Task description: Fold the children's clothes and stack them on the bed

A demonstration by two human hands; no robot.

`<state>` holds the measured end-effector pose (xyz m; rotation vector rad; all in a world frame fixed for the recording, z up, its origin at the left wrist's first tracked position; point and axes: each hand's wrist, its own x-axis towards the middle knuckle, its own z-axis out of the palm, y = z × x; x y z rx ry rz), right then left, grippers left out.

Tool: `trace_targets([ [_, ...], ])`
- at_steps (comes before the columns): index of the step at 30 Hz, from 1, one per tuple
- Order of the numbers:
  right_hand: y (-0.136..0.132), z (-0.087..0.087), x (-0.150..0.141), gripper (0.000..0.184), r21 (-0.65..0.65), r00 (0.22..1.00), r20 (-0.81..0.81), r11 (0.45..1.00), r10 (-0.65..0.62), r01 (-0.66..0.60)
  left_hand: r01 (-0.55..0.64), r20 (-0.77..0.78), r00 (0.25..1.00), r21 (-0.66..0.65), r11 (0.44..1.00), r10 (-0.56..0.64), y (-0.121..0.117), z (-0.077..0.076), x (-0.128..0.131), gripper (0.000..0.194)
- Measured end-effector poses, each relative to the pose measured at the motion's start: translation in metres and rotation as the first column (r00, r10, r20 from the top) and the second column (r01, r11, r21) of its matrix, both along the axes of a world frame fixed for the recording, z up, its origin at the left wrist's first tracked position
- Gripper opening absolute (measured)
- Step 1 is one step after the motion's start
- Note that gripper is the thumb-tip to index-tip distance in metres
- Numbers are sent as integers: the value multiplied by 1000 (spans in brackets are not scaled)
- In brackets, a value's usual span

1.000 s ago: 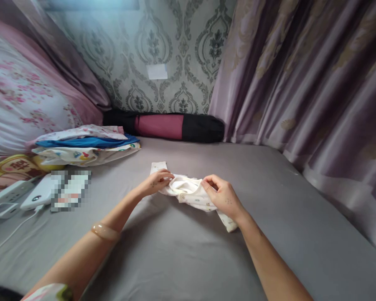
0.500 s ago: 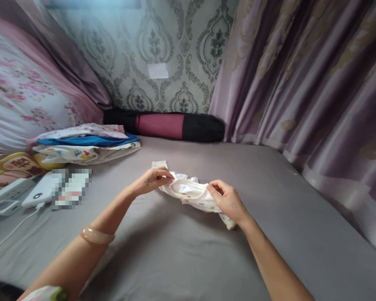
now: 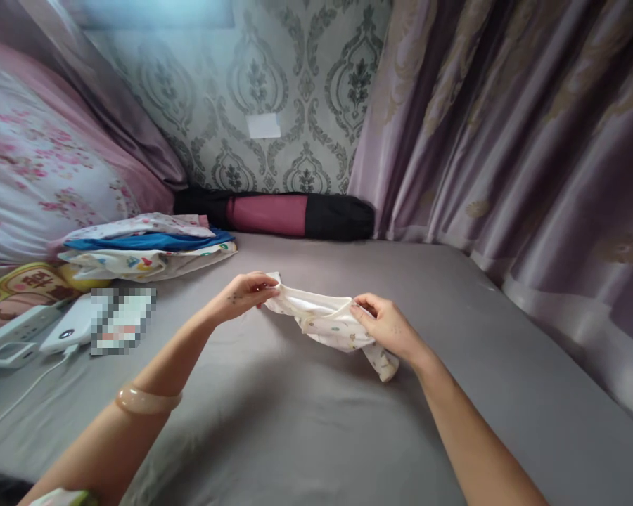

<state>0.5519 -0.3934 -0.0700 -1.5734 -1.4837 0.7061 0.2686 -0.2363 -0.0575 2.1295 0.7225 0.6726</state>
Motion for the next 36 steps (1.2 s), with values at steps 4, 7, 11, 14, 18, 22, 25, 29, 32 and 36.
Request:
trace_targets([
  [4,7,16,1,32,51,1000,-1,999,-6,6,-65,40,997,41,997,64,8,10,0,33],
  [7,17,39,3,33,156,999,-7,987,-43,43,-125,174,979,87,988,109,10,34,2,30],
  [11,30,80,2,37,336,990,-97,933,-104,131,-204,443,876,-15,979,189,4,78,7,35],
  [14,35,102,-2,41,362,980,-177,921,-86,146,-215,543,805,-110,970,240,-7,104,9,40],
  [18,33,124,-1,44,249,967,-255,965,-12,78,-200,464,841,-209,957,277,-19,130,0,45],
  [22,25,145,9,42,104,962,-263,994,66,-40,-155,233,946,-285,946,225,-17,152,-18,44],
  [25,30,149,14,34,18,986,-138,996,90,-88,-148,97,978,-292,945,183,-5,156,-23,39],
  [29,45,138,18,27,2,994,89,998,62,-63,-171,19,984,-165,971,176,10,141,-18,35],
  [32,52,134,19,26,115,980,201,993,-2,-21,-219,111,969,-15,976,219,10,133,-12,35],
  [36,51,138,13,26,460,937,267,884,-226,82,-405,477,831,164,900,287,3,134,-4,31],
])
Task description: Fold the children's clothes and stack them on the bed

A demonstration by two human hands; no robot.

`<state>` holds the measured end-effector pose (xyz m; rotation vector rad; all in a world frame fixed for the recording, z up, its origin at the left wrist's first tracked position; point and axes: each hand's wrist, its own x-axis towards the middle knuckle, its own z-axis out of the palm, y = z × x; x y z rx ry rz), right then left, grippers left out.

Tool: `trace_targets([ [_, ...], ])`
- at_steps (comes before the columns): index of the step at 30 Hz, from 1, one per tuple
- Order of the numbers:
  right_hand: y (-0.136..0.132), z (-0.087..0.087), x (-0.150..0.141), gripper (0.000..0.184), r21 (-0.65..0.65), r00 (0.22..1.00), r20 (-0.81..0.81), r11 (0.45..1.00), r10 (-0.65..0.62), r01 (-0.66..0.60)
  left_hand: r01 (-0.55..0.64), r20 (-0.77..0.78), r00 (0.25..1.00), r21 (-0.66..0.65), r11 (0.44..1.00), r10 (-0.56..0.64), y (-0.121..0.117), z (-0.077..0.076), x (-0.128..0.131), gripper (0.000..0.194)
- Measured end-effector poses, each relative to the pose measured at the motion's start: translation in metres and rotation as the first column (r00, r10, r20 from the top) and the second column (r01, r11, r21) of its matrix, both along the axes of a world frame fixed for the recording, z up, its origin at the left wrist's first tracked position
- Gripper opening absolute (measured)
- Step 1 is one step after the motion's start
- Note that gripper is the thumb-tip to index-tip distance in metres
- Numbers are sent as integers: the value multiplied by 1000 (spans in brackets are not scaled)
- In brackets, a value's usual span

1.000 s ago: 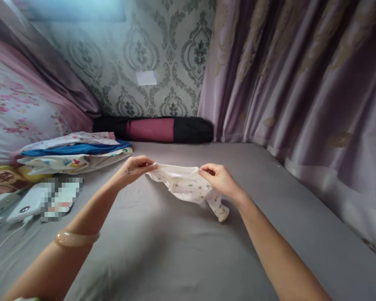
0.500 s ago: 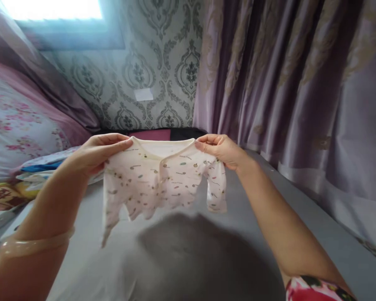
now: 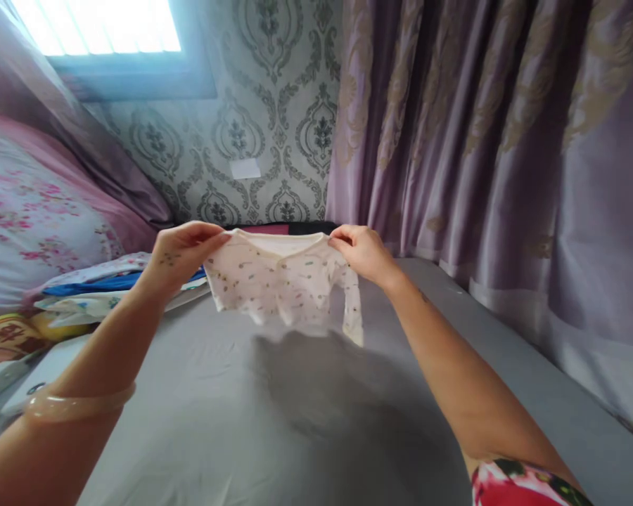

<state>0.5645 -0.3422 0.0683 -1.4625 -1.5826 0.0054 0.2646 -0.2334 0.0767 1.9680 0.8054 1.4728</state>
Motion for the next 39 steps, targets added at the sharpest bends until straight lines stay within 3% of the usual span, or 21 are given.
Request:
trace_targets([
  [3,2,1,-8,25,215,993,58,973,-100,85,-40,72,997,87,995,34,2,-1,8,28],
  [5,7,-2,-11,25,223,989,99,971,-110,86,-8,28,1000,44,999,7,8,-4,14,29],
  [9,23,-7,-11,24,283,978,73,945,-194,166,-50,114,992,-43,998,55,18,-9,25,34],
  [13,34,-10,-11,24,225,981,88,963,-173,149,115,42,993,-189,975,-109,16,-10,36,40],
  [19,33,-10,-11,22,279,989,33,952,-144,129,127,153,983,-203,971,-97,13,-10,44,42],
  [24,32,-7,-16,21,274,993,14,955,-121,112,135,100,988,-212,968,-116,18,-9,46,40],
  [31,34,-6,-21,21,266,988,22,954,-154,142,124,257,964,-200,972,-70,18,-11,52,44],
  [35,35,-7,-23,19,259,983,51,953,-178,159,205,163,972,-235,950,-169,18,-8,54,46],
  [39,39,-10,-23,16,217,983,53,963,-176,160,164,287,956,-329,930,-67,19,-9,55,50],
])
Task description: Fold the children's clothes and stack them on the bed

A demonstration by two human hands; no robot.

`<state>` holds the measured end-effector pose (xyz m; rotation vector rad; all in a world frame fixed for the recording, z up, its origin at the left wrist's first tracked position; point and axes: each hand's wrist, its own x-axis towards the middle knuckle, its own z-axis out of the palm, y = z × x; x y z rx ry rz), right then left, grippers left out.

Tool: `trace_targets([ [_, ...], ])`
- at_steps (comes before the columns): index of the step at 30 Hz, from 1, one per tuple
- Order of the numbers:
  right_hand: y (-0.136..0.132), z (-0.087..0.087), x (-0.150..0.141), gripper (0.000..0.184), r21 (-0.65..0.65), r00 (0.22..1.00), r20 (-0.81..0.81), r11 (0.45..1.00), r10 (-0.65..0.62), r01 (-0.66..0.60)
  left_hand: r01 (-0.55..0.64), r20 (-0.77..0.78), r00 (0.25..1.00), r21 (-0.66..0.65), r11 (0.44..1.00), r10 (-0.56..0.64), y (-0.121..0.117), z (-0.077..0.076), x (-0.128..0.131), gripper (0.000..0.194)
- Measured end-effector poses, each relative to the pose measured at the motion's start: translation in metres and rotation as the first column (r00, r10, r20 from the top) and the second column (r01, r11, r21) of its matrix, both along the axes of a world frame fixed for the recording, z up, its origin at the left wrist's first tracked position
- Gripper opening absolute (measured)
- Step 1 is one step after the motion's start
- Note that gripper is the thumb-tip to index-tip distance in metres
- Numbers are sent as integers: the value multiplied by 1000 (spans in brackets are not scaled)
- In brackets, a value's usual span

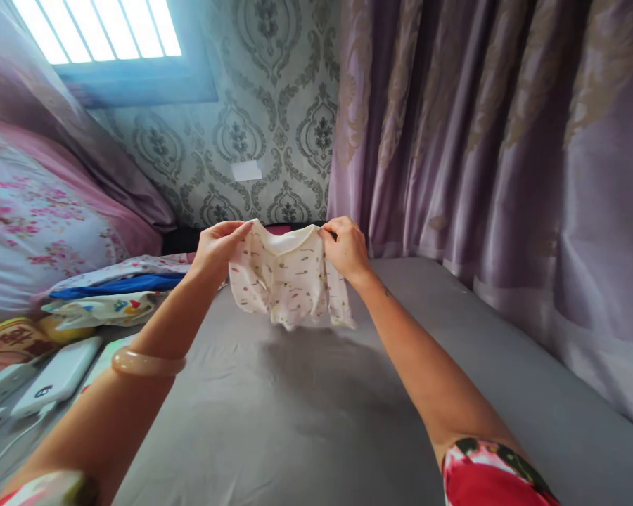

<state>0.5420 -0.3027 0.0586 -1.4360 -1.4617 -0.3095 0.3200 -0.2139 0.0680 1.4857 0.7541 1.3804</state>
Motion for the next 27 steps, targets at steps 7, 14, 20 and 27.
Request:
trace_targets([
  [7,12,-7,7,21,-24,988,-144,998,-61,58,40,18,999,-15,999,-40,5,-4,-1,50],
  [14,11,-12,11,21,-25,982,-164,996,-92,89,8,31,999,-35,999,-7,5,-4,1,45],
  [20,-1,-18,18,20,-96,979,-201,995,-27,8,71,-4,997,20,997,-71,-1,-14,-14,44],
  [27,-40,6,16,30,-238,778,-571,854,263,-463,153,-178,970,-79,985,-165,-27,22,-60,43],
])
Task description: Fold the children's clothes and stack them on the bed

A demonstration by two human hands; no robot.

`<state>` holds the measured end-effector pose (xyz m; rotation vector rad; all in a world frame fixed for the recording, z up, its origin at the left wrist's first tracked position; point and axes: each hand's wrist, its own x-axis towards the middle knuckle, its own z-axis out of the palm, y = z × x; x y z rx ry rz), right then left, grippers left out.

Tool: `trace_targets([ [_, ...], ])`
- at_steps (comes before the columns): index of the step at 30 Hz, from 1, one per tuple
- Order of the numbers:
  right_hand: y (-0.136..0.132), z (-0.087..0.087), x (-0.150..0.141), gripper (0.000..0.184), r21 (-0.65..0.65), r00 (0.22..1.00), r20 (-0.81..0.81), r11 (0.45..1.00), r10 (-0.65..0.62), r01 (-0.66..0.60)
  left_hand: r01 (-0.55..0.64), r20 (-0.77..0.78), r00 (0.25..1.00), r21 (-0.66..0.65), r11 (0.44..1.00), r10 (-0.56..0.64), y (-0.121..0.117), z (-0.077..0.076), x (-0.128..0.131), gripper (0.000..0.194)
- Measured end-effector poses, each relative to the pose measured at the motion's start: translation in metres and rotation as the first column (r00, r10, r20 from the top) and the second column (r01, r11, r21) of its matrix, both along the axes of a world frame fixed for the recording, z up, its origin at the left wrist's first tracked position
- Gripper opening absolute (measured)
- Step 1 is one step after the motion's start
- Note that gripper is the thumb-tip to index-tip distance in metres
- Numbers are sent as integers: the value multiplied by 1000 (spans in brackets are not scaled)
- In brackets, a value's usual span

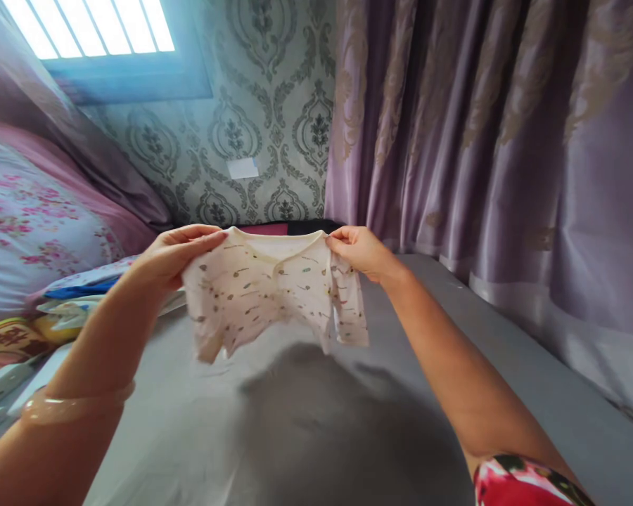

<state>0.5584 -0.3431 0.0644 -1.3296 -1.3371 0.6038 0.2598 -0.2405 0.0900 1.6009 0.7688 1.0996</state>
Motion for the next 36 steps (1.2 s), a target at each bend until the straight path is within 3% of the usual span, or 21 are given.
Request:
trace_targets([
  [3,-2,6,0,30,-122,991,-116,989,71,-85,60,-137,987,-135,989,-78,9,8,-9,45],
  [5,7,-5,3,28,-246,992,-106,965,62,-87,73,-245,962,-208,975,-124,24,-6,-7,48],
  [7,22,-29,6,24,-356,999,4,933,51,-47,78,-387,907,-228,970,-164,43,-37,1,47],
  [9,38,-63,9,19,-390,976,217,919,32,57,82,-577,801,-158,984,-160,61,-79,13,42],
  [13,55,-134,6,14,-351,758,651,900,37,257,87,-810,584,114,990,42,78,-159,43,22],
  [17,53,-178,2,24,-334,616,786,879,60,341,6,-838,519,202,979,169,72,-203,62,18],
  [20,52,-190,2,26,-334,599,797,886,84,321,-9,-828,512,259,966,227,65,-219,67,19],
  [25,57,-192,3,28,-352,625,775,884,92,306,32,-810,535,303,952,240,64,-231,66,18],
  [31,64,-195,3,27,-357,618,779,883,102,305,136,-805,561,321,937,194,74,-237,60,29],
  [36,68,-198,6,24,-295,619,781,924,86,244,282,-806,539,447,849,246,78,-231,55,35],
])
